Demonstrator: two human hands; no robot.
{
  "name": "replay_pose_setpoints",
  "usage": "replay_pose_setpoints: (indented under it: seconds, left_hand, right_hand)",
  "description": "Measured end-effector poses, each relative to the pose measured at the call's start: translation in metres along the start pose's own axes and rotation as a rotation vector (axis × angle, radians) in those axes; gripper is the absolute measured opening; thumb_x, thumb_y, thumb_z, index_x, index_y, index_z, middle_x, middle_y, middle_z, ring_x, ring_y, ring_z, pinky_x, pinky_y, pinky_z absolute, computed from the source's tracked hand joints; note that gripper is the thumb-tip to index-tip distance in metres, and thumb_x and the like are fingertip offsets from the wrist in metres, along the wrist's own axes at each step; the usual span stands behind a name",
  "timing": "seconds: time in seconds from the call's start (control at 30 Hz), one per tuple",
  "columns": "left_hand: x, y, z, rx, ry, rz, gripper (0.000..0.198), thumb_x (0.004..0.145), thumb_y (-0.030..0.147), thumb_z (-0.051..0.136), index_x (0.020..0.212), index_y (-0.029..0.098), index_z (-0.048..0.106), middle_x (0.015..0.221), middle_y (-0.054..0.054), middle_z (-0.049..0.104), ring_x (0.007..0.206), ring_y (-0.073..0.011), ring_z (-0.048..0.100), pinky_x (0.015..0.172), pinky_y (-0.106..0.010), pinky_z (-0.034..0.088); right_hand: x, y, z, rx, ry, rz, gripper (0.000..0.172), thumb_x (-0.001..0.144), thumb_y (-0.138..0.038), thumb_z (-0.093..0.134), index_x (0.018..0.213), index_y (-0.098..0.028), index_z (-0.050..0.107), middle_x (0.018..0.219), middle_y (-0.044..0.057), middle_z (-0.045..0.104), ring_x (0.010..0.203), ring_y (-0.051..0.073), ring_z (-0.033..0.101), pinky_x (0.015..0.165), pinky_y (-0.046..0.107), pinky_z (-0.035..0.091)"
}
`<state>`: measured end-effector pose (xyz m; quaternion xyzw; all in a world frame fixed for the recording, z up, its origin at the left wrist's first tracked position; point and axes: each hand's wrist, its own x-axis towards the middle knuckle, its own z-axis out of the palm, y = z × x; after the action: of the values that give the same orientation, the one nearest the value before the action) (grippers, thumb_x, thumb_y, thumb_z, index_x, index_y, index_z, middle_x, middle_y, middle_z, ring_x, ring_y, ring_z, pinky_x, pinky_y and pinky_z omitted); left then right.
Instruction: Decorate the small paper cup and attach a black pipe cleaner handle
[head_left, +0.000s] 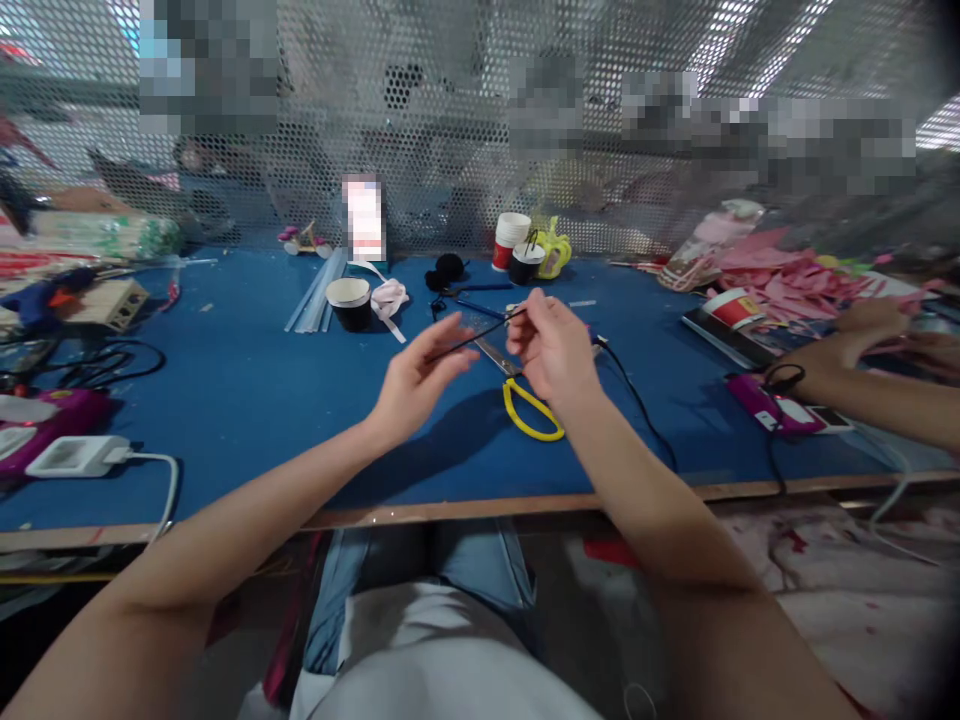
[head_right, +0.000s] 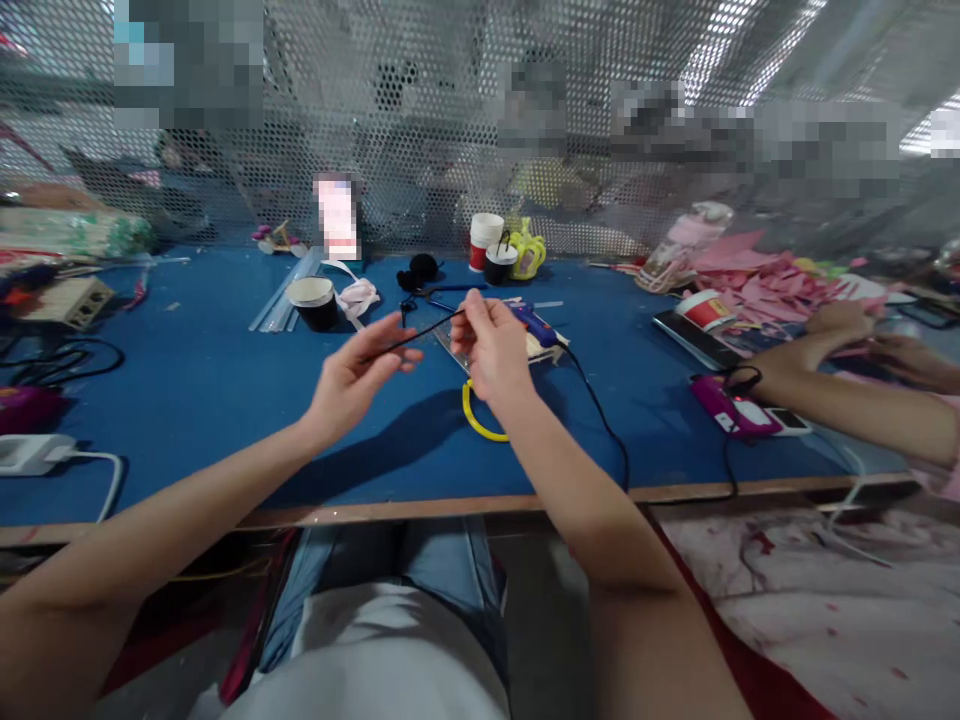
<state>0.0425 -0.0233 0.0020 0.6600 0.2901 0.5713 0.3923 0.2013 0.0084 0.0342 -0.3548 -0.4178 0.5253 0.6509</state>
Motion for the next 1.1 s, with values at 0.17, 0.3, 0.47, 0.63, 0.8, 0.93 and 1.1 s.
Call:
replay_pose_setpoints:
  seconds: [0.17,0.3,0.47,0.63,0.8,0.93,1.1]
  left_hand:
    - [-0.001,0.006,-0.020,0.059,0.098,0.171,0.020,0.073,0.018,0.062,0.092,0.019,0.068,0.097,-0.006,0.067,0.090,-0.0173,0.063,0.084,-0.032,0.050]
    - [-0.008,0.004,-0.023,0.003,0.079,0.140,0.017,0.072,0.018,0.064,0.088,0.020,0.069,0.099,-0.007,0.067,0.092,-0.0193,0.063,0.085,-0.035,0.051]
    - [-0.006,0.004,-0.022,-0.156,0.174,0.025,0.017,0.072,0.020,0.064,0.088,0.018,0.069,0.094,-0.007,0.069,0.086,-0.0199,0.066,0.082,-0.035,0.053]
    - [-0.003,0.004,-0.018,-0.418,0.207,-0.058,0.015,0.070,0.018,0.066,0.085,0.017,0.068,0.092,-0.006,0.070,0.083,-0.0205,0.066,0.078,-0.035,0.054]
    - [0.000,0.001,-0.018,-0.471,0.265,-0.085,0.007,0.069,0.019,0.067,0.076,0.016,0.065,0.089,-0.005,0.070,0.081,-0.0185,0.067,0.078,-0.035,0.053]
    - [0.002,0.000,-0.020,-0.479,0.265,-0.111,0.012,0.072,0.026,0.065,0.075,0.015,0.064,0.086,-0.006,0.070,0.085,-0.0190,0.066,0.081,-0.038,0.052]
    - [0.002,-0.002,-0.024,-0.519,0.173,-0.195,0.015,0.076,0.029,0.061,0.078,0.014,0.060,0.083,-0.007,0.070,0.080,-0.0168,0.066,0.079,-0.034,0.052]
  right_hand:
    - [0.001,0.025,0.022,0.161,-0.068,0.299,0.027,0.068,-0.039,0.067,0.067,-0.015,0.055,0.059,-0.004,0.058,0.052,0.004,0.055,0.045,0.014,0.045]
    - [-0.001,0.031,0.026,0.244,-0.097,0.385,0.022,0.070,-0.035,0.067,0.069,-0.014,0.058,0.061,-0.003,0.061,0.051,0.002,0.055,0.048,0.011,0.048]
    - [-0.010,0.034,0.025,0.327,-0.160,0.326,0.017,0.070,-0.029,0.068,0.071,-0.016,0.057,0.071,-0.002,0.065,0.059,0.003,0.059,0.057,0.012,0.051]
    - [-0.012,0.036,0.024,0.331,-0.122,0.273,0.018,0.070,-0.030,0.067,0.069,-0.017,0.055,0.067,-0.004,0.064,0.057,0.004,0.059,0.052,0.011,0.050]
    - [-0.012,0.036,0.025,0.331,-0.128,0.316,0.018,0.072,-0.031,0.065,0.071,-0.017,0.055,0.072,-0.003,0.066,0.062,0.005,0.061,0.055,0.013,0.051]
    - [-0.013,0.036,0.026,0.327,-0.132,0.309,0.018,0.073,-0.032,0.064,0.071,-0.018,0.053,0.070,-0.004,0.065,0.061,0.005,0.061,0.057,0.015,0.052]
    - [-0.014,0.036,0.026,0.264,-0.152,0.294,0.025,0.070,-0.036,0.066,0.069,-0.019,0.048,0.063,-0.006,0.061,0.053,0.005,0.057,0.051,0.016,0.050]
